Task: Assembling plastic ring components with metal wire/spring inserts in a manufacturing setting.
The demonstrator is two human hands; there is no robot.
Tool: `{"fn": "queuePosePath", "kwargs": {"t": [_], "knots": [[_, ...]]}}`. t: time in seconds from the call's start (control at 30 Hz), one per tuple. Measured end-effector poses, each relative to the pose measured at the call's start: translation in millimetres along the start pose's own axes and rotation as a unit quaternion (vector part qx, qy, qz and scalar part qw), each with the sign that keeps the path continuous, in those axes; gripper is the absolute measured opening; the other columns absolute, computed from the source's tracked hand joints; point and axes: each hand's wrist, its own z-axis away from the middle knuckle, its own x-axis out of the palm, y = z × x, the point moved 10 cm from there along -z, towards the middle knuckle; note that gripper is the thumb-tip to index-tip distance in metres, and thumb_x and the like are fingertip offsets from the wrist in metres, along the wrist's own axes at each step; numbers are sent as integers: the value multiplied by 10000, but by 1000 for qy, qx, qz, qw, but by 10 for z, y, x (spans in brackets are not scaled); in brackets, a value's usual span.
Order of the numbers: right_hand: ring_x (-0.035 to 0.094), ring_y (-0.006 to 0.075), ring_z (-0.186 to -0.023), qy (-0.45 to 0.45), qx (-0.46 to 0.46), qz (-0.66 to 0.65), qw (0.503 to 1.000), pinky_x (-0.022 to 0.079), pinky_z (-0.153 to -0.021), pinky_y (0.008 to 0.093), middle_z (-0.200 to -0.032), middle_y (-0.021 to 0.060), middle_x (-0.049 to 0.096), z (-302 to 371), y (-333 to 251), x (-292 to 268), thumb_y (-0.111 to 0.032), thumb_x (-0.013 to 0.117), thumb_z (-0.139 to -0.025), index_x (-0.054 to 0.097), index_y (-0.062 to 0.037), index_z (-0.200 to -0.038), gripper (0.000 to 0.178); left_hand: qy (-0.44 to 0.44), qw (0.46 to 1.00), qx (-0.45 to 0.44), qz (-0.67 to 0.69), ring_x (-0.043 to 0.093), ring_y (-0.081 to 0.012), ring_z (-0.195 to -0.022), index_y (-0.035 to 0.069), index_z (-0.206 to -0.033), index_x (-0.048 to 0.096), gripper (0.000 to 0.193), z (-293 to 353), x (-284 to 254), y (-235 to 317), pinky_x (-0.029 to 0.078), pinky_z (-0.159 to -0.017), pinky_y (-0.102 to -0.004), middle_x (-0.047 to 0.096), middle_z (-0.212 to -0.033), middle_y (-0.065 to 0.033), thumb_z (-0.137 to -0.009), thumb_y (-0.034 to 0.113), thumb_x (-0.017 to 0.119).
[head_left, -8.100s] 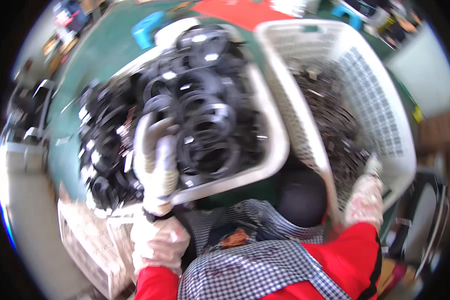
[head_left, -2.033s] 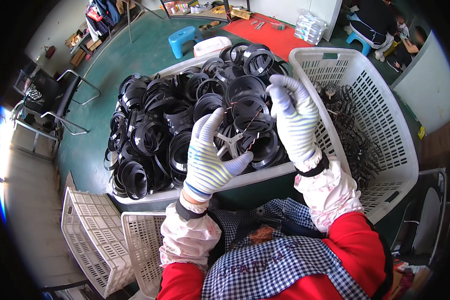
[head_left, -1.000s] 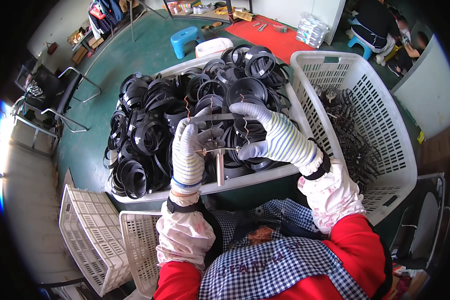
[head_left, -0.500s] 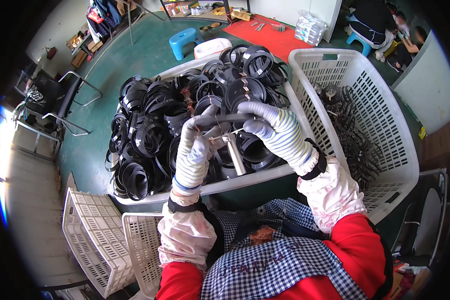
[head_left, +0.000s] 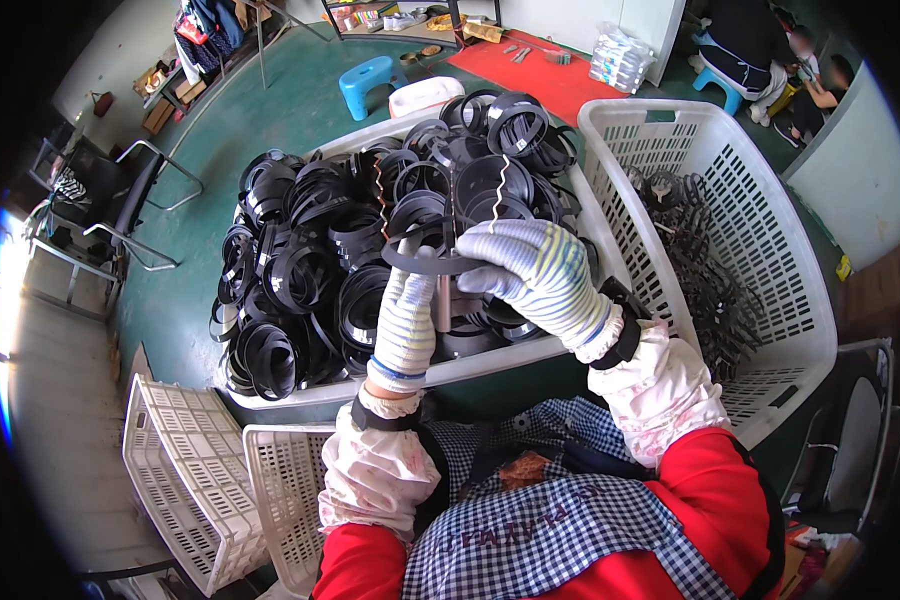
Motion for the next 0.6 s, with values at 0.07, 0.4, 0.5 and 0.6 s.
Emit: {"fn": "queuePosePath", "kwargs": {"t": [0.07, 0.4, 0.5, 0.6], "knots": [[697, 294, -901, -21, -8, -9, 1000, 555, -783, 383, -976, 94, 719, 8, -28, 65, -288, 810, -735, 716, -88, -1075, 406, -15, 998, -42, 39, 645, -198, -689, 30, -1154, 597, 504, 15, 46, -26, 523, -586, -309, 664, -918, -94, -991, 504, 540], [628, 351, -1148, -85, 95, -167, 978, 503, -954, 403, -1282, 176, 634, 72, 350, 264, -285, 828, -738, 586, -65, -1328, 675, -229, 905, -151, 324, 498, -164, -502, -64, -1104, 601, 512, 195, 501, 240, 397, -431, -271, 646, -853, -164, -992, 428, 521], [663, 314, -1096, -124, 161, -184, 962, 510, -939, 379, -1211, 160, 676, 126, 448, 328, -280, 812, -759, 601, -66, -1311, 628, -218, 898, -160, 346, 490, -167, -496, -69, -1125, 588, 516, 188, 506, 230, 402, -434, -267, 645, -879, -175, -993, 425, 521], [695, 292, -1012, -90, 131, -166, 973, 527, -894, 364, -1100, 140, 717, 124, 420, 263, -270, 790, -786, 632, -67, -1269, 547, -268, 876, -174, 362, 497, -174, -501, -57, -1152, 583, 505, 215, 564, 224, 405, -434, -264, 648, -902, -178, -990, 418, 528]]}}
